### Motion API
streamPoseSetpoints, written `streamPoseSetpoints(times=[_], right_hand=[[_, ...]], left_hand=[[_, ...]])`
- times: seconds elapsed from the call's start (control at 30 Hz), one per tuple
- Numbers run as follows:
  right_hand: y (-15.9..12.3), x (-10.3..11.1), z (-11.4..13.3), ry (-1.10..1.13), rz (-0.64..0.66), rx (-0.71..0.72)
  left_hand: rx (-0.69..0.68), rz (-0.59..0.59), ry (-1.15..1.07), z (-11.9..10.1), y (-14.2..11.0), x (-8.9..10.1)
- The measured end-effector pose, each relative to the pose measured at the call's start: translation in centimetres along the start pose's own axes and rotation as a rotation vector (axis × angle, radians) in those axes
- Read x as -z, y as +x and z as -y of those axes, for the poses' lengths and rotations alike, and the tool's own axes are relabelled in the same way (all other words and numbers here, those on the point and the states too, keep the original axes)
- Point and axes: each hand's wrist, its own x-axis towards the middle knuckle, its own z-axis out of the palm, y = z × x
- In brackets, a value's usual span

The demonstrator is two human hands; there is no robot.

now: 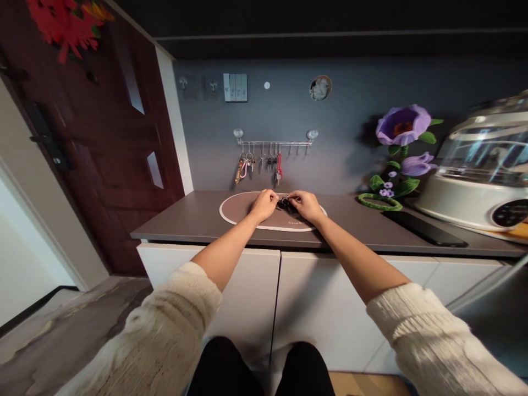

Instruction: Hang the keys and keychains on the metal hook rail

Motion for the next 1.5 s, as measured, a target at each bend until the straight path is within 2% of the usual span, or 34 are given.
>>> streamPoseSetpoints(times=[0.13,0.3,0.63,0.87,1.0,1.23,1.37,1.5], right_hand=[[0.1,-0.1,0.2,0.145,-0.056,-0.024],[0.3,-0.1,0.3,0.303,-0.117,-0.016],[0.6,-0.5,-0.3,0.494,-0.134,-0.055],[0.5,-0.4,-0.1,0.443,-0.110,-0.020],[0.4,-0.2,0.2,0.404,-0.094,-0.010],[0.4,-0.5,0.0,0.458,-0.054,-0.029],[0.4,-0.4,0.1,0.525,0.030,-0.038],[0.3,-0.3,0.4,0.656,0.107,-0.105]], left_hand=[[0.010,-0.050,-0.020,0.2,0.1,-0.1],[0.010,-0.052,-0.020,0.4,0.2,-0.2],[-0.037,-0.026,0.022,-0.1,-0.1,0.0],[-0.213,-0.033,0.095,-1.1,-0.6,0.5],[-0.258,-0.013,0.121,-1.5,-0.7,0.6],[-0.231,-0.003,0.149,-1.7,-0.7,0.6],[-0.202,-0.021,0.141,-1.9,-0.8,0.8],[-0.199,-0.071,0.110,-1.8,-0.7,0.7]])
